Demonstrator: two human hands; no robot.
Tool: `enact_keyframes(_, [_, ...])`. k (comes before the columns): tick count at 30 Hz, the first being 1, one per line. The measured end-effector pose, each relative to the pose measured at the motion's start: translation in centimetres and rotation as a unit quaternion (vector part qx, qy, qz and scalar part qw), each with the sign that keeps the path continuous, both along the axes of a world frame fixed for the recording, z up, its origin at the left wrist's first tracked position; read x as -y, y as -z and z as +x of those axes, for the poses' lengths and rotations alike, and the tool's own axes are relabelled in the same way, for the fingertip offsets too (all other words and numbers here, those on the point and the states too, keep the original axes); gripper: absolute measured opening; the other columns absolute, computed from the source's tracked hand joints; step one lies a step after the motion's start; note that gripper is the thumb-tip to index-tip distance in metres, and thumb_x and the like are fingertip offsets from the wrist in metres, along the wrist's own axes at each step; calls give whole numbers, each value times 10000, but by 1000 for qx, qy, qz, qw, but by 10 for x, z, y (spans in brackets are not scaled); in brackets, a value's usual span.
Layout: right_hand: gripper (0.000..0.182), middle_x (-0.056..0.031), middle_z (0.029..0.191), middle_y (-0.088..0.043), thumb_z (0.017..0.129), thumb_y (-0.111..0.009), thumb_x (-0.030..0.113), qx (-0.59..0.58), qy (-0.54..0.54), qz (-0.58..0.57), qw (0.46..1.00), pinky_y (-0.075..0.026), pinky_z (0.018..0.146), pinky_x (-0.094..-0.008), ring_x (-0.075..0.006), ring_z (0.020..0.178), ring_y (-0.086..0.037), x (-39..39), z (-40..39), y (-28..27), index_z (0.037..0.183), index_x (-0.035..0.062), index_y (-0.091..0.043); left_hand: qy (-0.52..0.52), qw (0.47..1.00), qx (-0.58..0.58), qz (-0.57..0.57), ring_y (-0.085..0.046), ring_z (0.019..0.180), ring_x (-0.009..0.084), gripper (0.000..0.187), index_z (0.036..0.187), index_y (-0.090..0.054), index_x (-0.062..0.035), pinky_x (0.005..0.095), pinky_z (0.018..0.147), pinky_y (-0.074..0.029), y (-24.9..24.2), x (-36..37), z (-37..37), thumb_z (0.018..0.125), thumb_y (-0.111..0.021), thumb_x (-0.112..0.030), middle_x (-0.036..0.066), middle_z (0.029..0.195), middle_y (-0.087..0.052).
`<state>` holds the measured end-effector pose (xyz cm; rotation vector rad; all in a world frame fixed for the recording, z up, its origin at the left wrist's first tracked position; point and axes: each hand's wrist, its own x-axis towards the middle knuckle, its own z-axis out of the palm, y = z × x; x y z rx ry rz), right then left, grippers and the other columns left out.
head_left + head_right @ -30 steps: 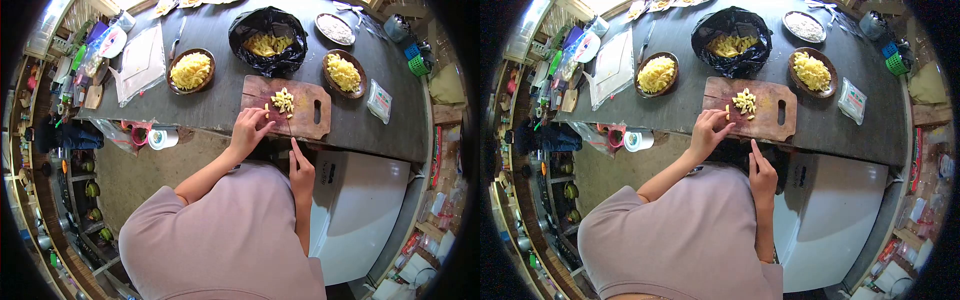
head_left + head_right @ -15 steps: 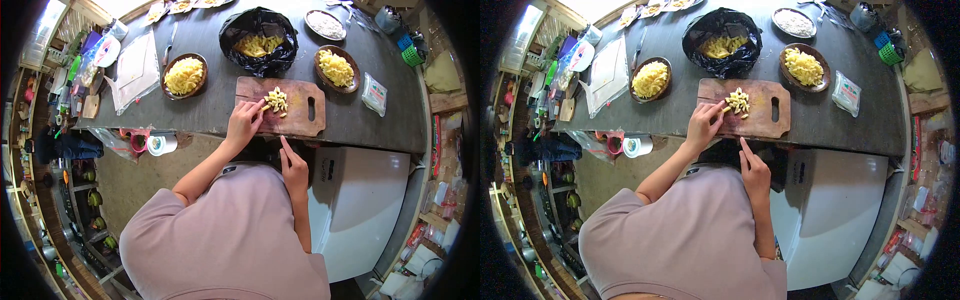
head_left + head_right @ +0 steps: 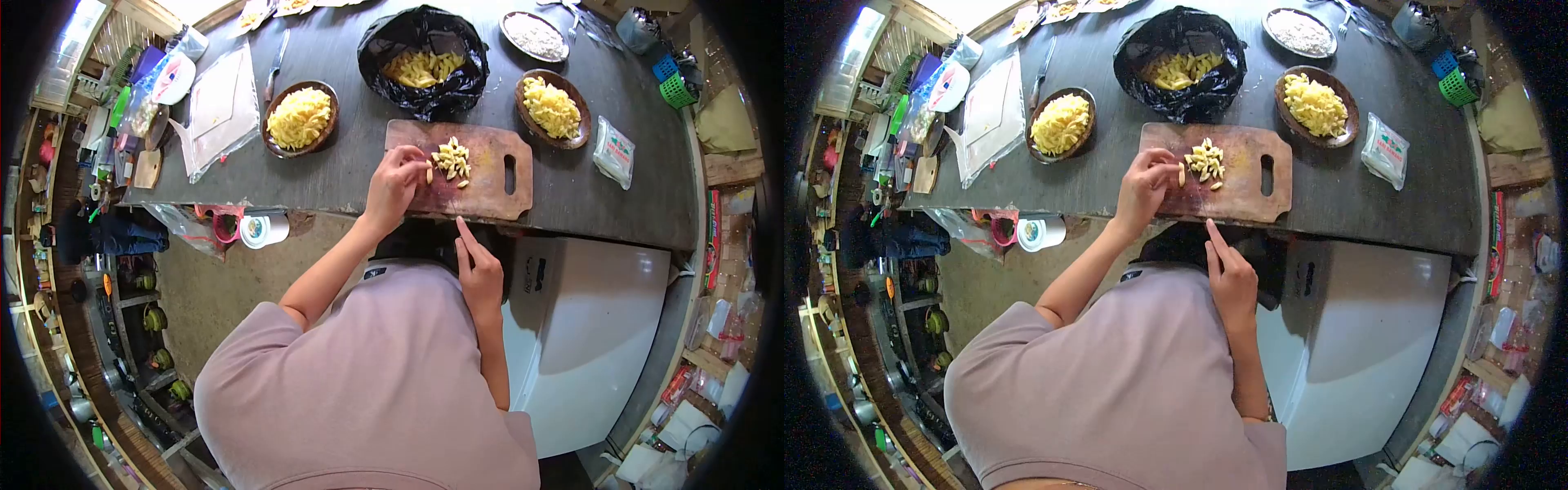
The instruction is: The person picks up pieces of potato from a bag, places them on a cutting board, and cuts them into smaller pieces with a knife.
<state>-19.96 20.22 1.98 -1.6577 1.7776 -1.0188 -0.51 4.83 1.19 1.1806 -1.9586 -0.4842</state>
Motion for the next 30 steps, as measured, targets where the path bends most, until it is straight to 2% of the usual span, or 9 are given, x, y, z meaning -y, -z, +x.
enact_keyframes(1, [437,-186,772,-636,1078,-659,241,-4,-2,4,1000,-537,663,-465,-360,674,-656,1,-1,-3,1514,276,-653,0,1000,2,4,-678,1034,297,219,1087,-778,-48,419,922,-565,-2,-4,-2,870,-765,-20,96,1159,-691])
enact_keyframes(4, [439,-182,765,-628,1078,-659,243,-7,3,21,1000,-535,660,-468,-358,670,-653,0,1,-5,1515,277,-651,-64,994,-50,79,-682,1035,305,186,1129,-781,-16,419,918,-565,-3,-12,-9,957,-759,-86,120,1127,-724])
enact_keyframes(5, [438,-181,764,-627,1078,-657,244,-9,4,31,999,-535,660,-469,-357,669,-652,2,0,-5,1515,280,-651,-61,994,-51,76,-682,1035,305,186,1129,-781,-16,419,918,-565,0,-10,-9,957,-759,-86,120,1127,-724])
enact_keyframes(7, [435,-180,764,-626,1080,-654,247,-12,-1,26,1000,-537,661,-468,-358,673,-655,5,1,-7,1514,283,-651,-31,999,24,-20,-680,1042,306,216,1143,-791,-25,413,927,-563,5,-10,-8,943,-776,-104,110,1123,-727])
enact_keyframes(17, [428,-221,882,-710,1086,-639,256,0,-40,44,998,-561,724,-491,-400,785,-712,12,-1,-9,1513,278,-649,-26,999,9,-26,-674,1065,286,167,1073,-822,-30,404,940,-564,11,-11,-6,932,-783,-108,72,1111,-756])
enact_keyframes(22, [425,-231,884,-711,1084,-644,242,-25,-42,84,995,-564,727,-480,-404,779,-709,16,-7,-19,1509,255,-652,-29,999,5,-43,-674,1073,279,169,1078,-827,-37,397,939,-568,12,-11,-7,922,-793,-91,63,1117,-763])
enact_keyframes(28, [404,-268,921,-718,1089,-642,237,25,-67,86,994,-560,730,-485,-432,813,-720,29,-10,-16,1493,239,-666,-36,998,6,-43,-685,1065,278,172,1067,-831,-33,392,936,-572,18,-10,-5,902,-811,-76,63,1118,-773])
enact_keyframes(30, [398,-284,947,-714,1089,-642,239,28,-71,56,995,-562,738,-475,-440,844,-727,34,-7,-12,1486,231,-671,-39,998,-4,-43,-693,1048,275,171,1058,-831,-26,397,931,-575,19,-11,-5,896,-818,-79,64,1109,-777])
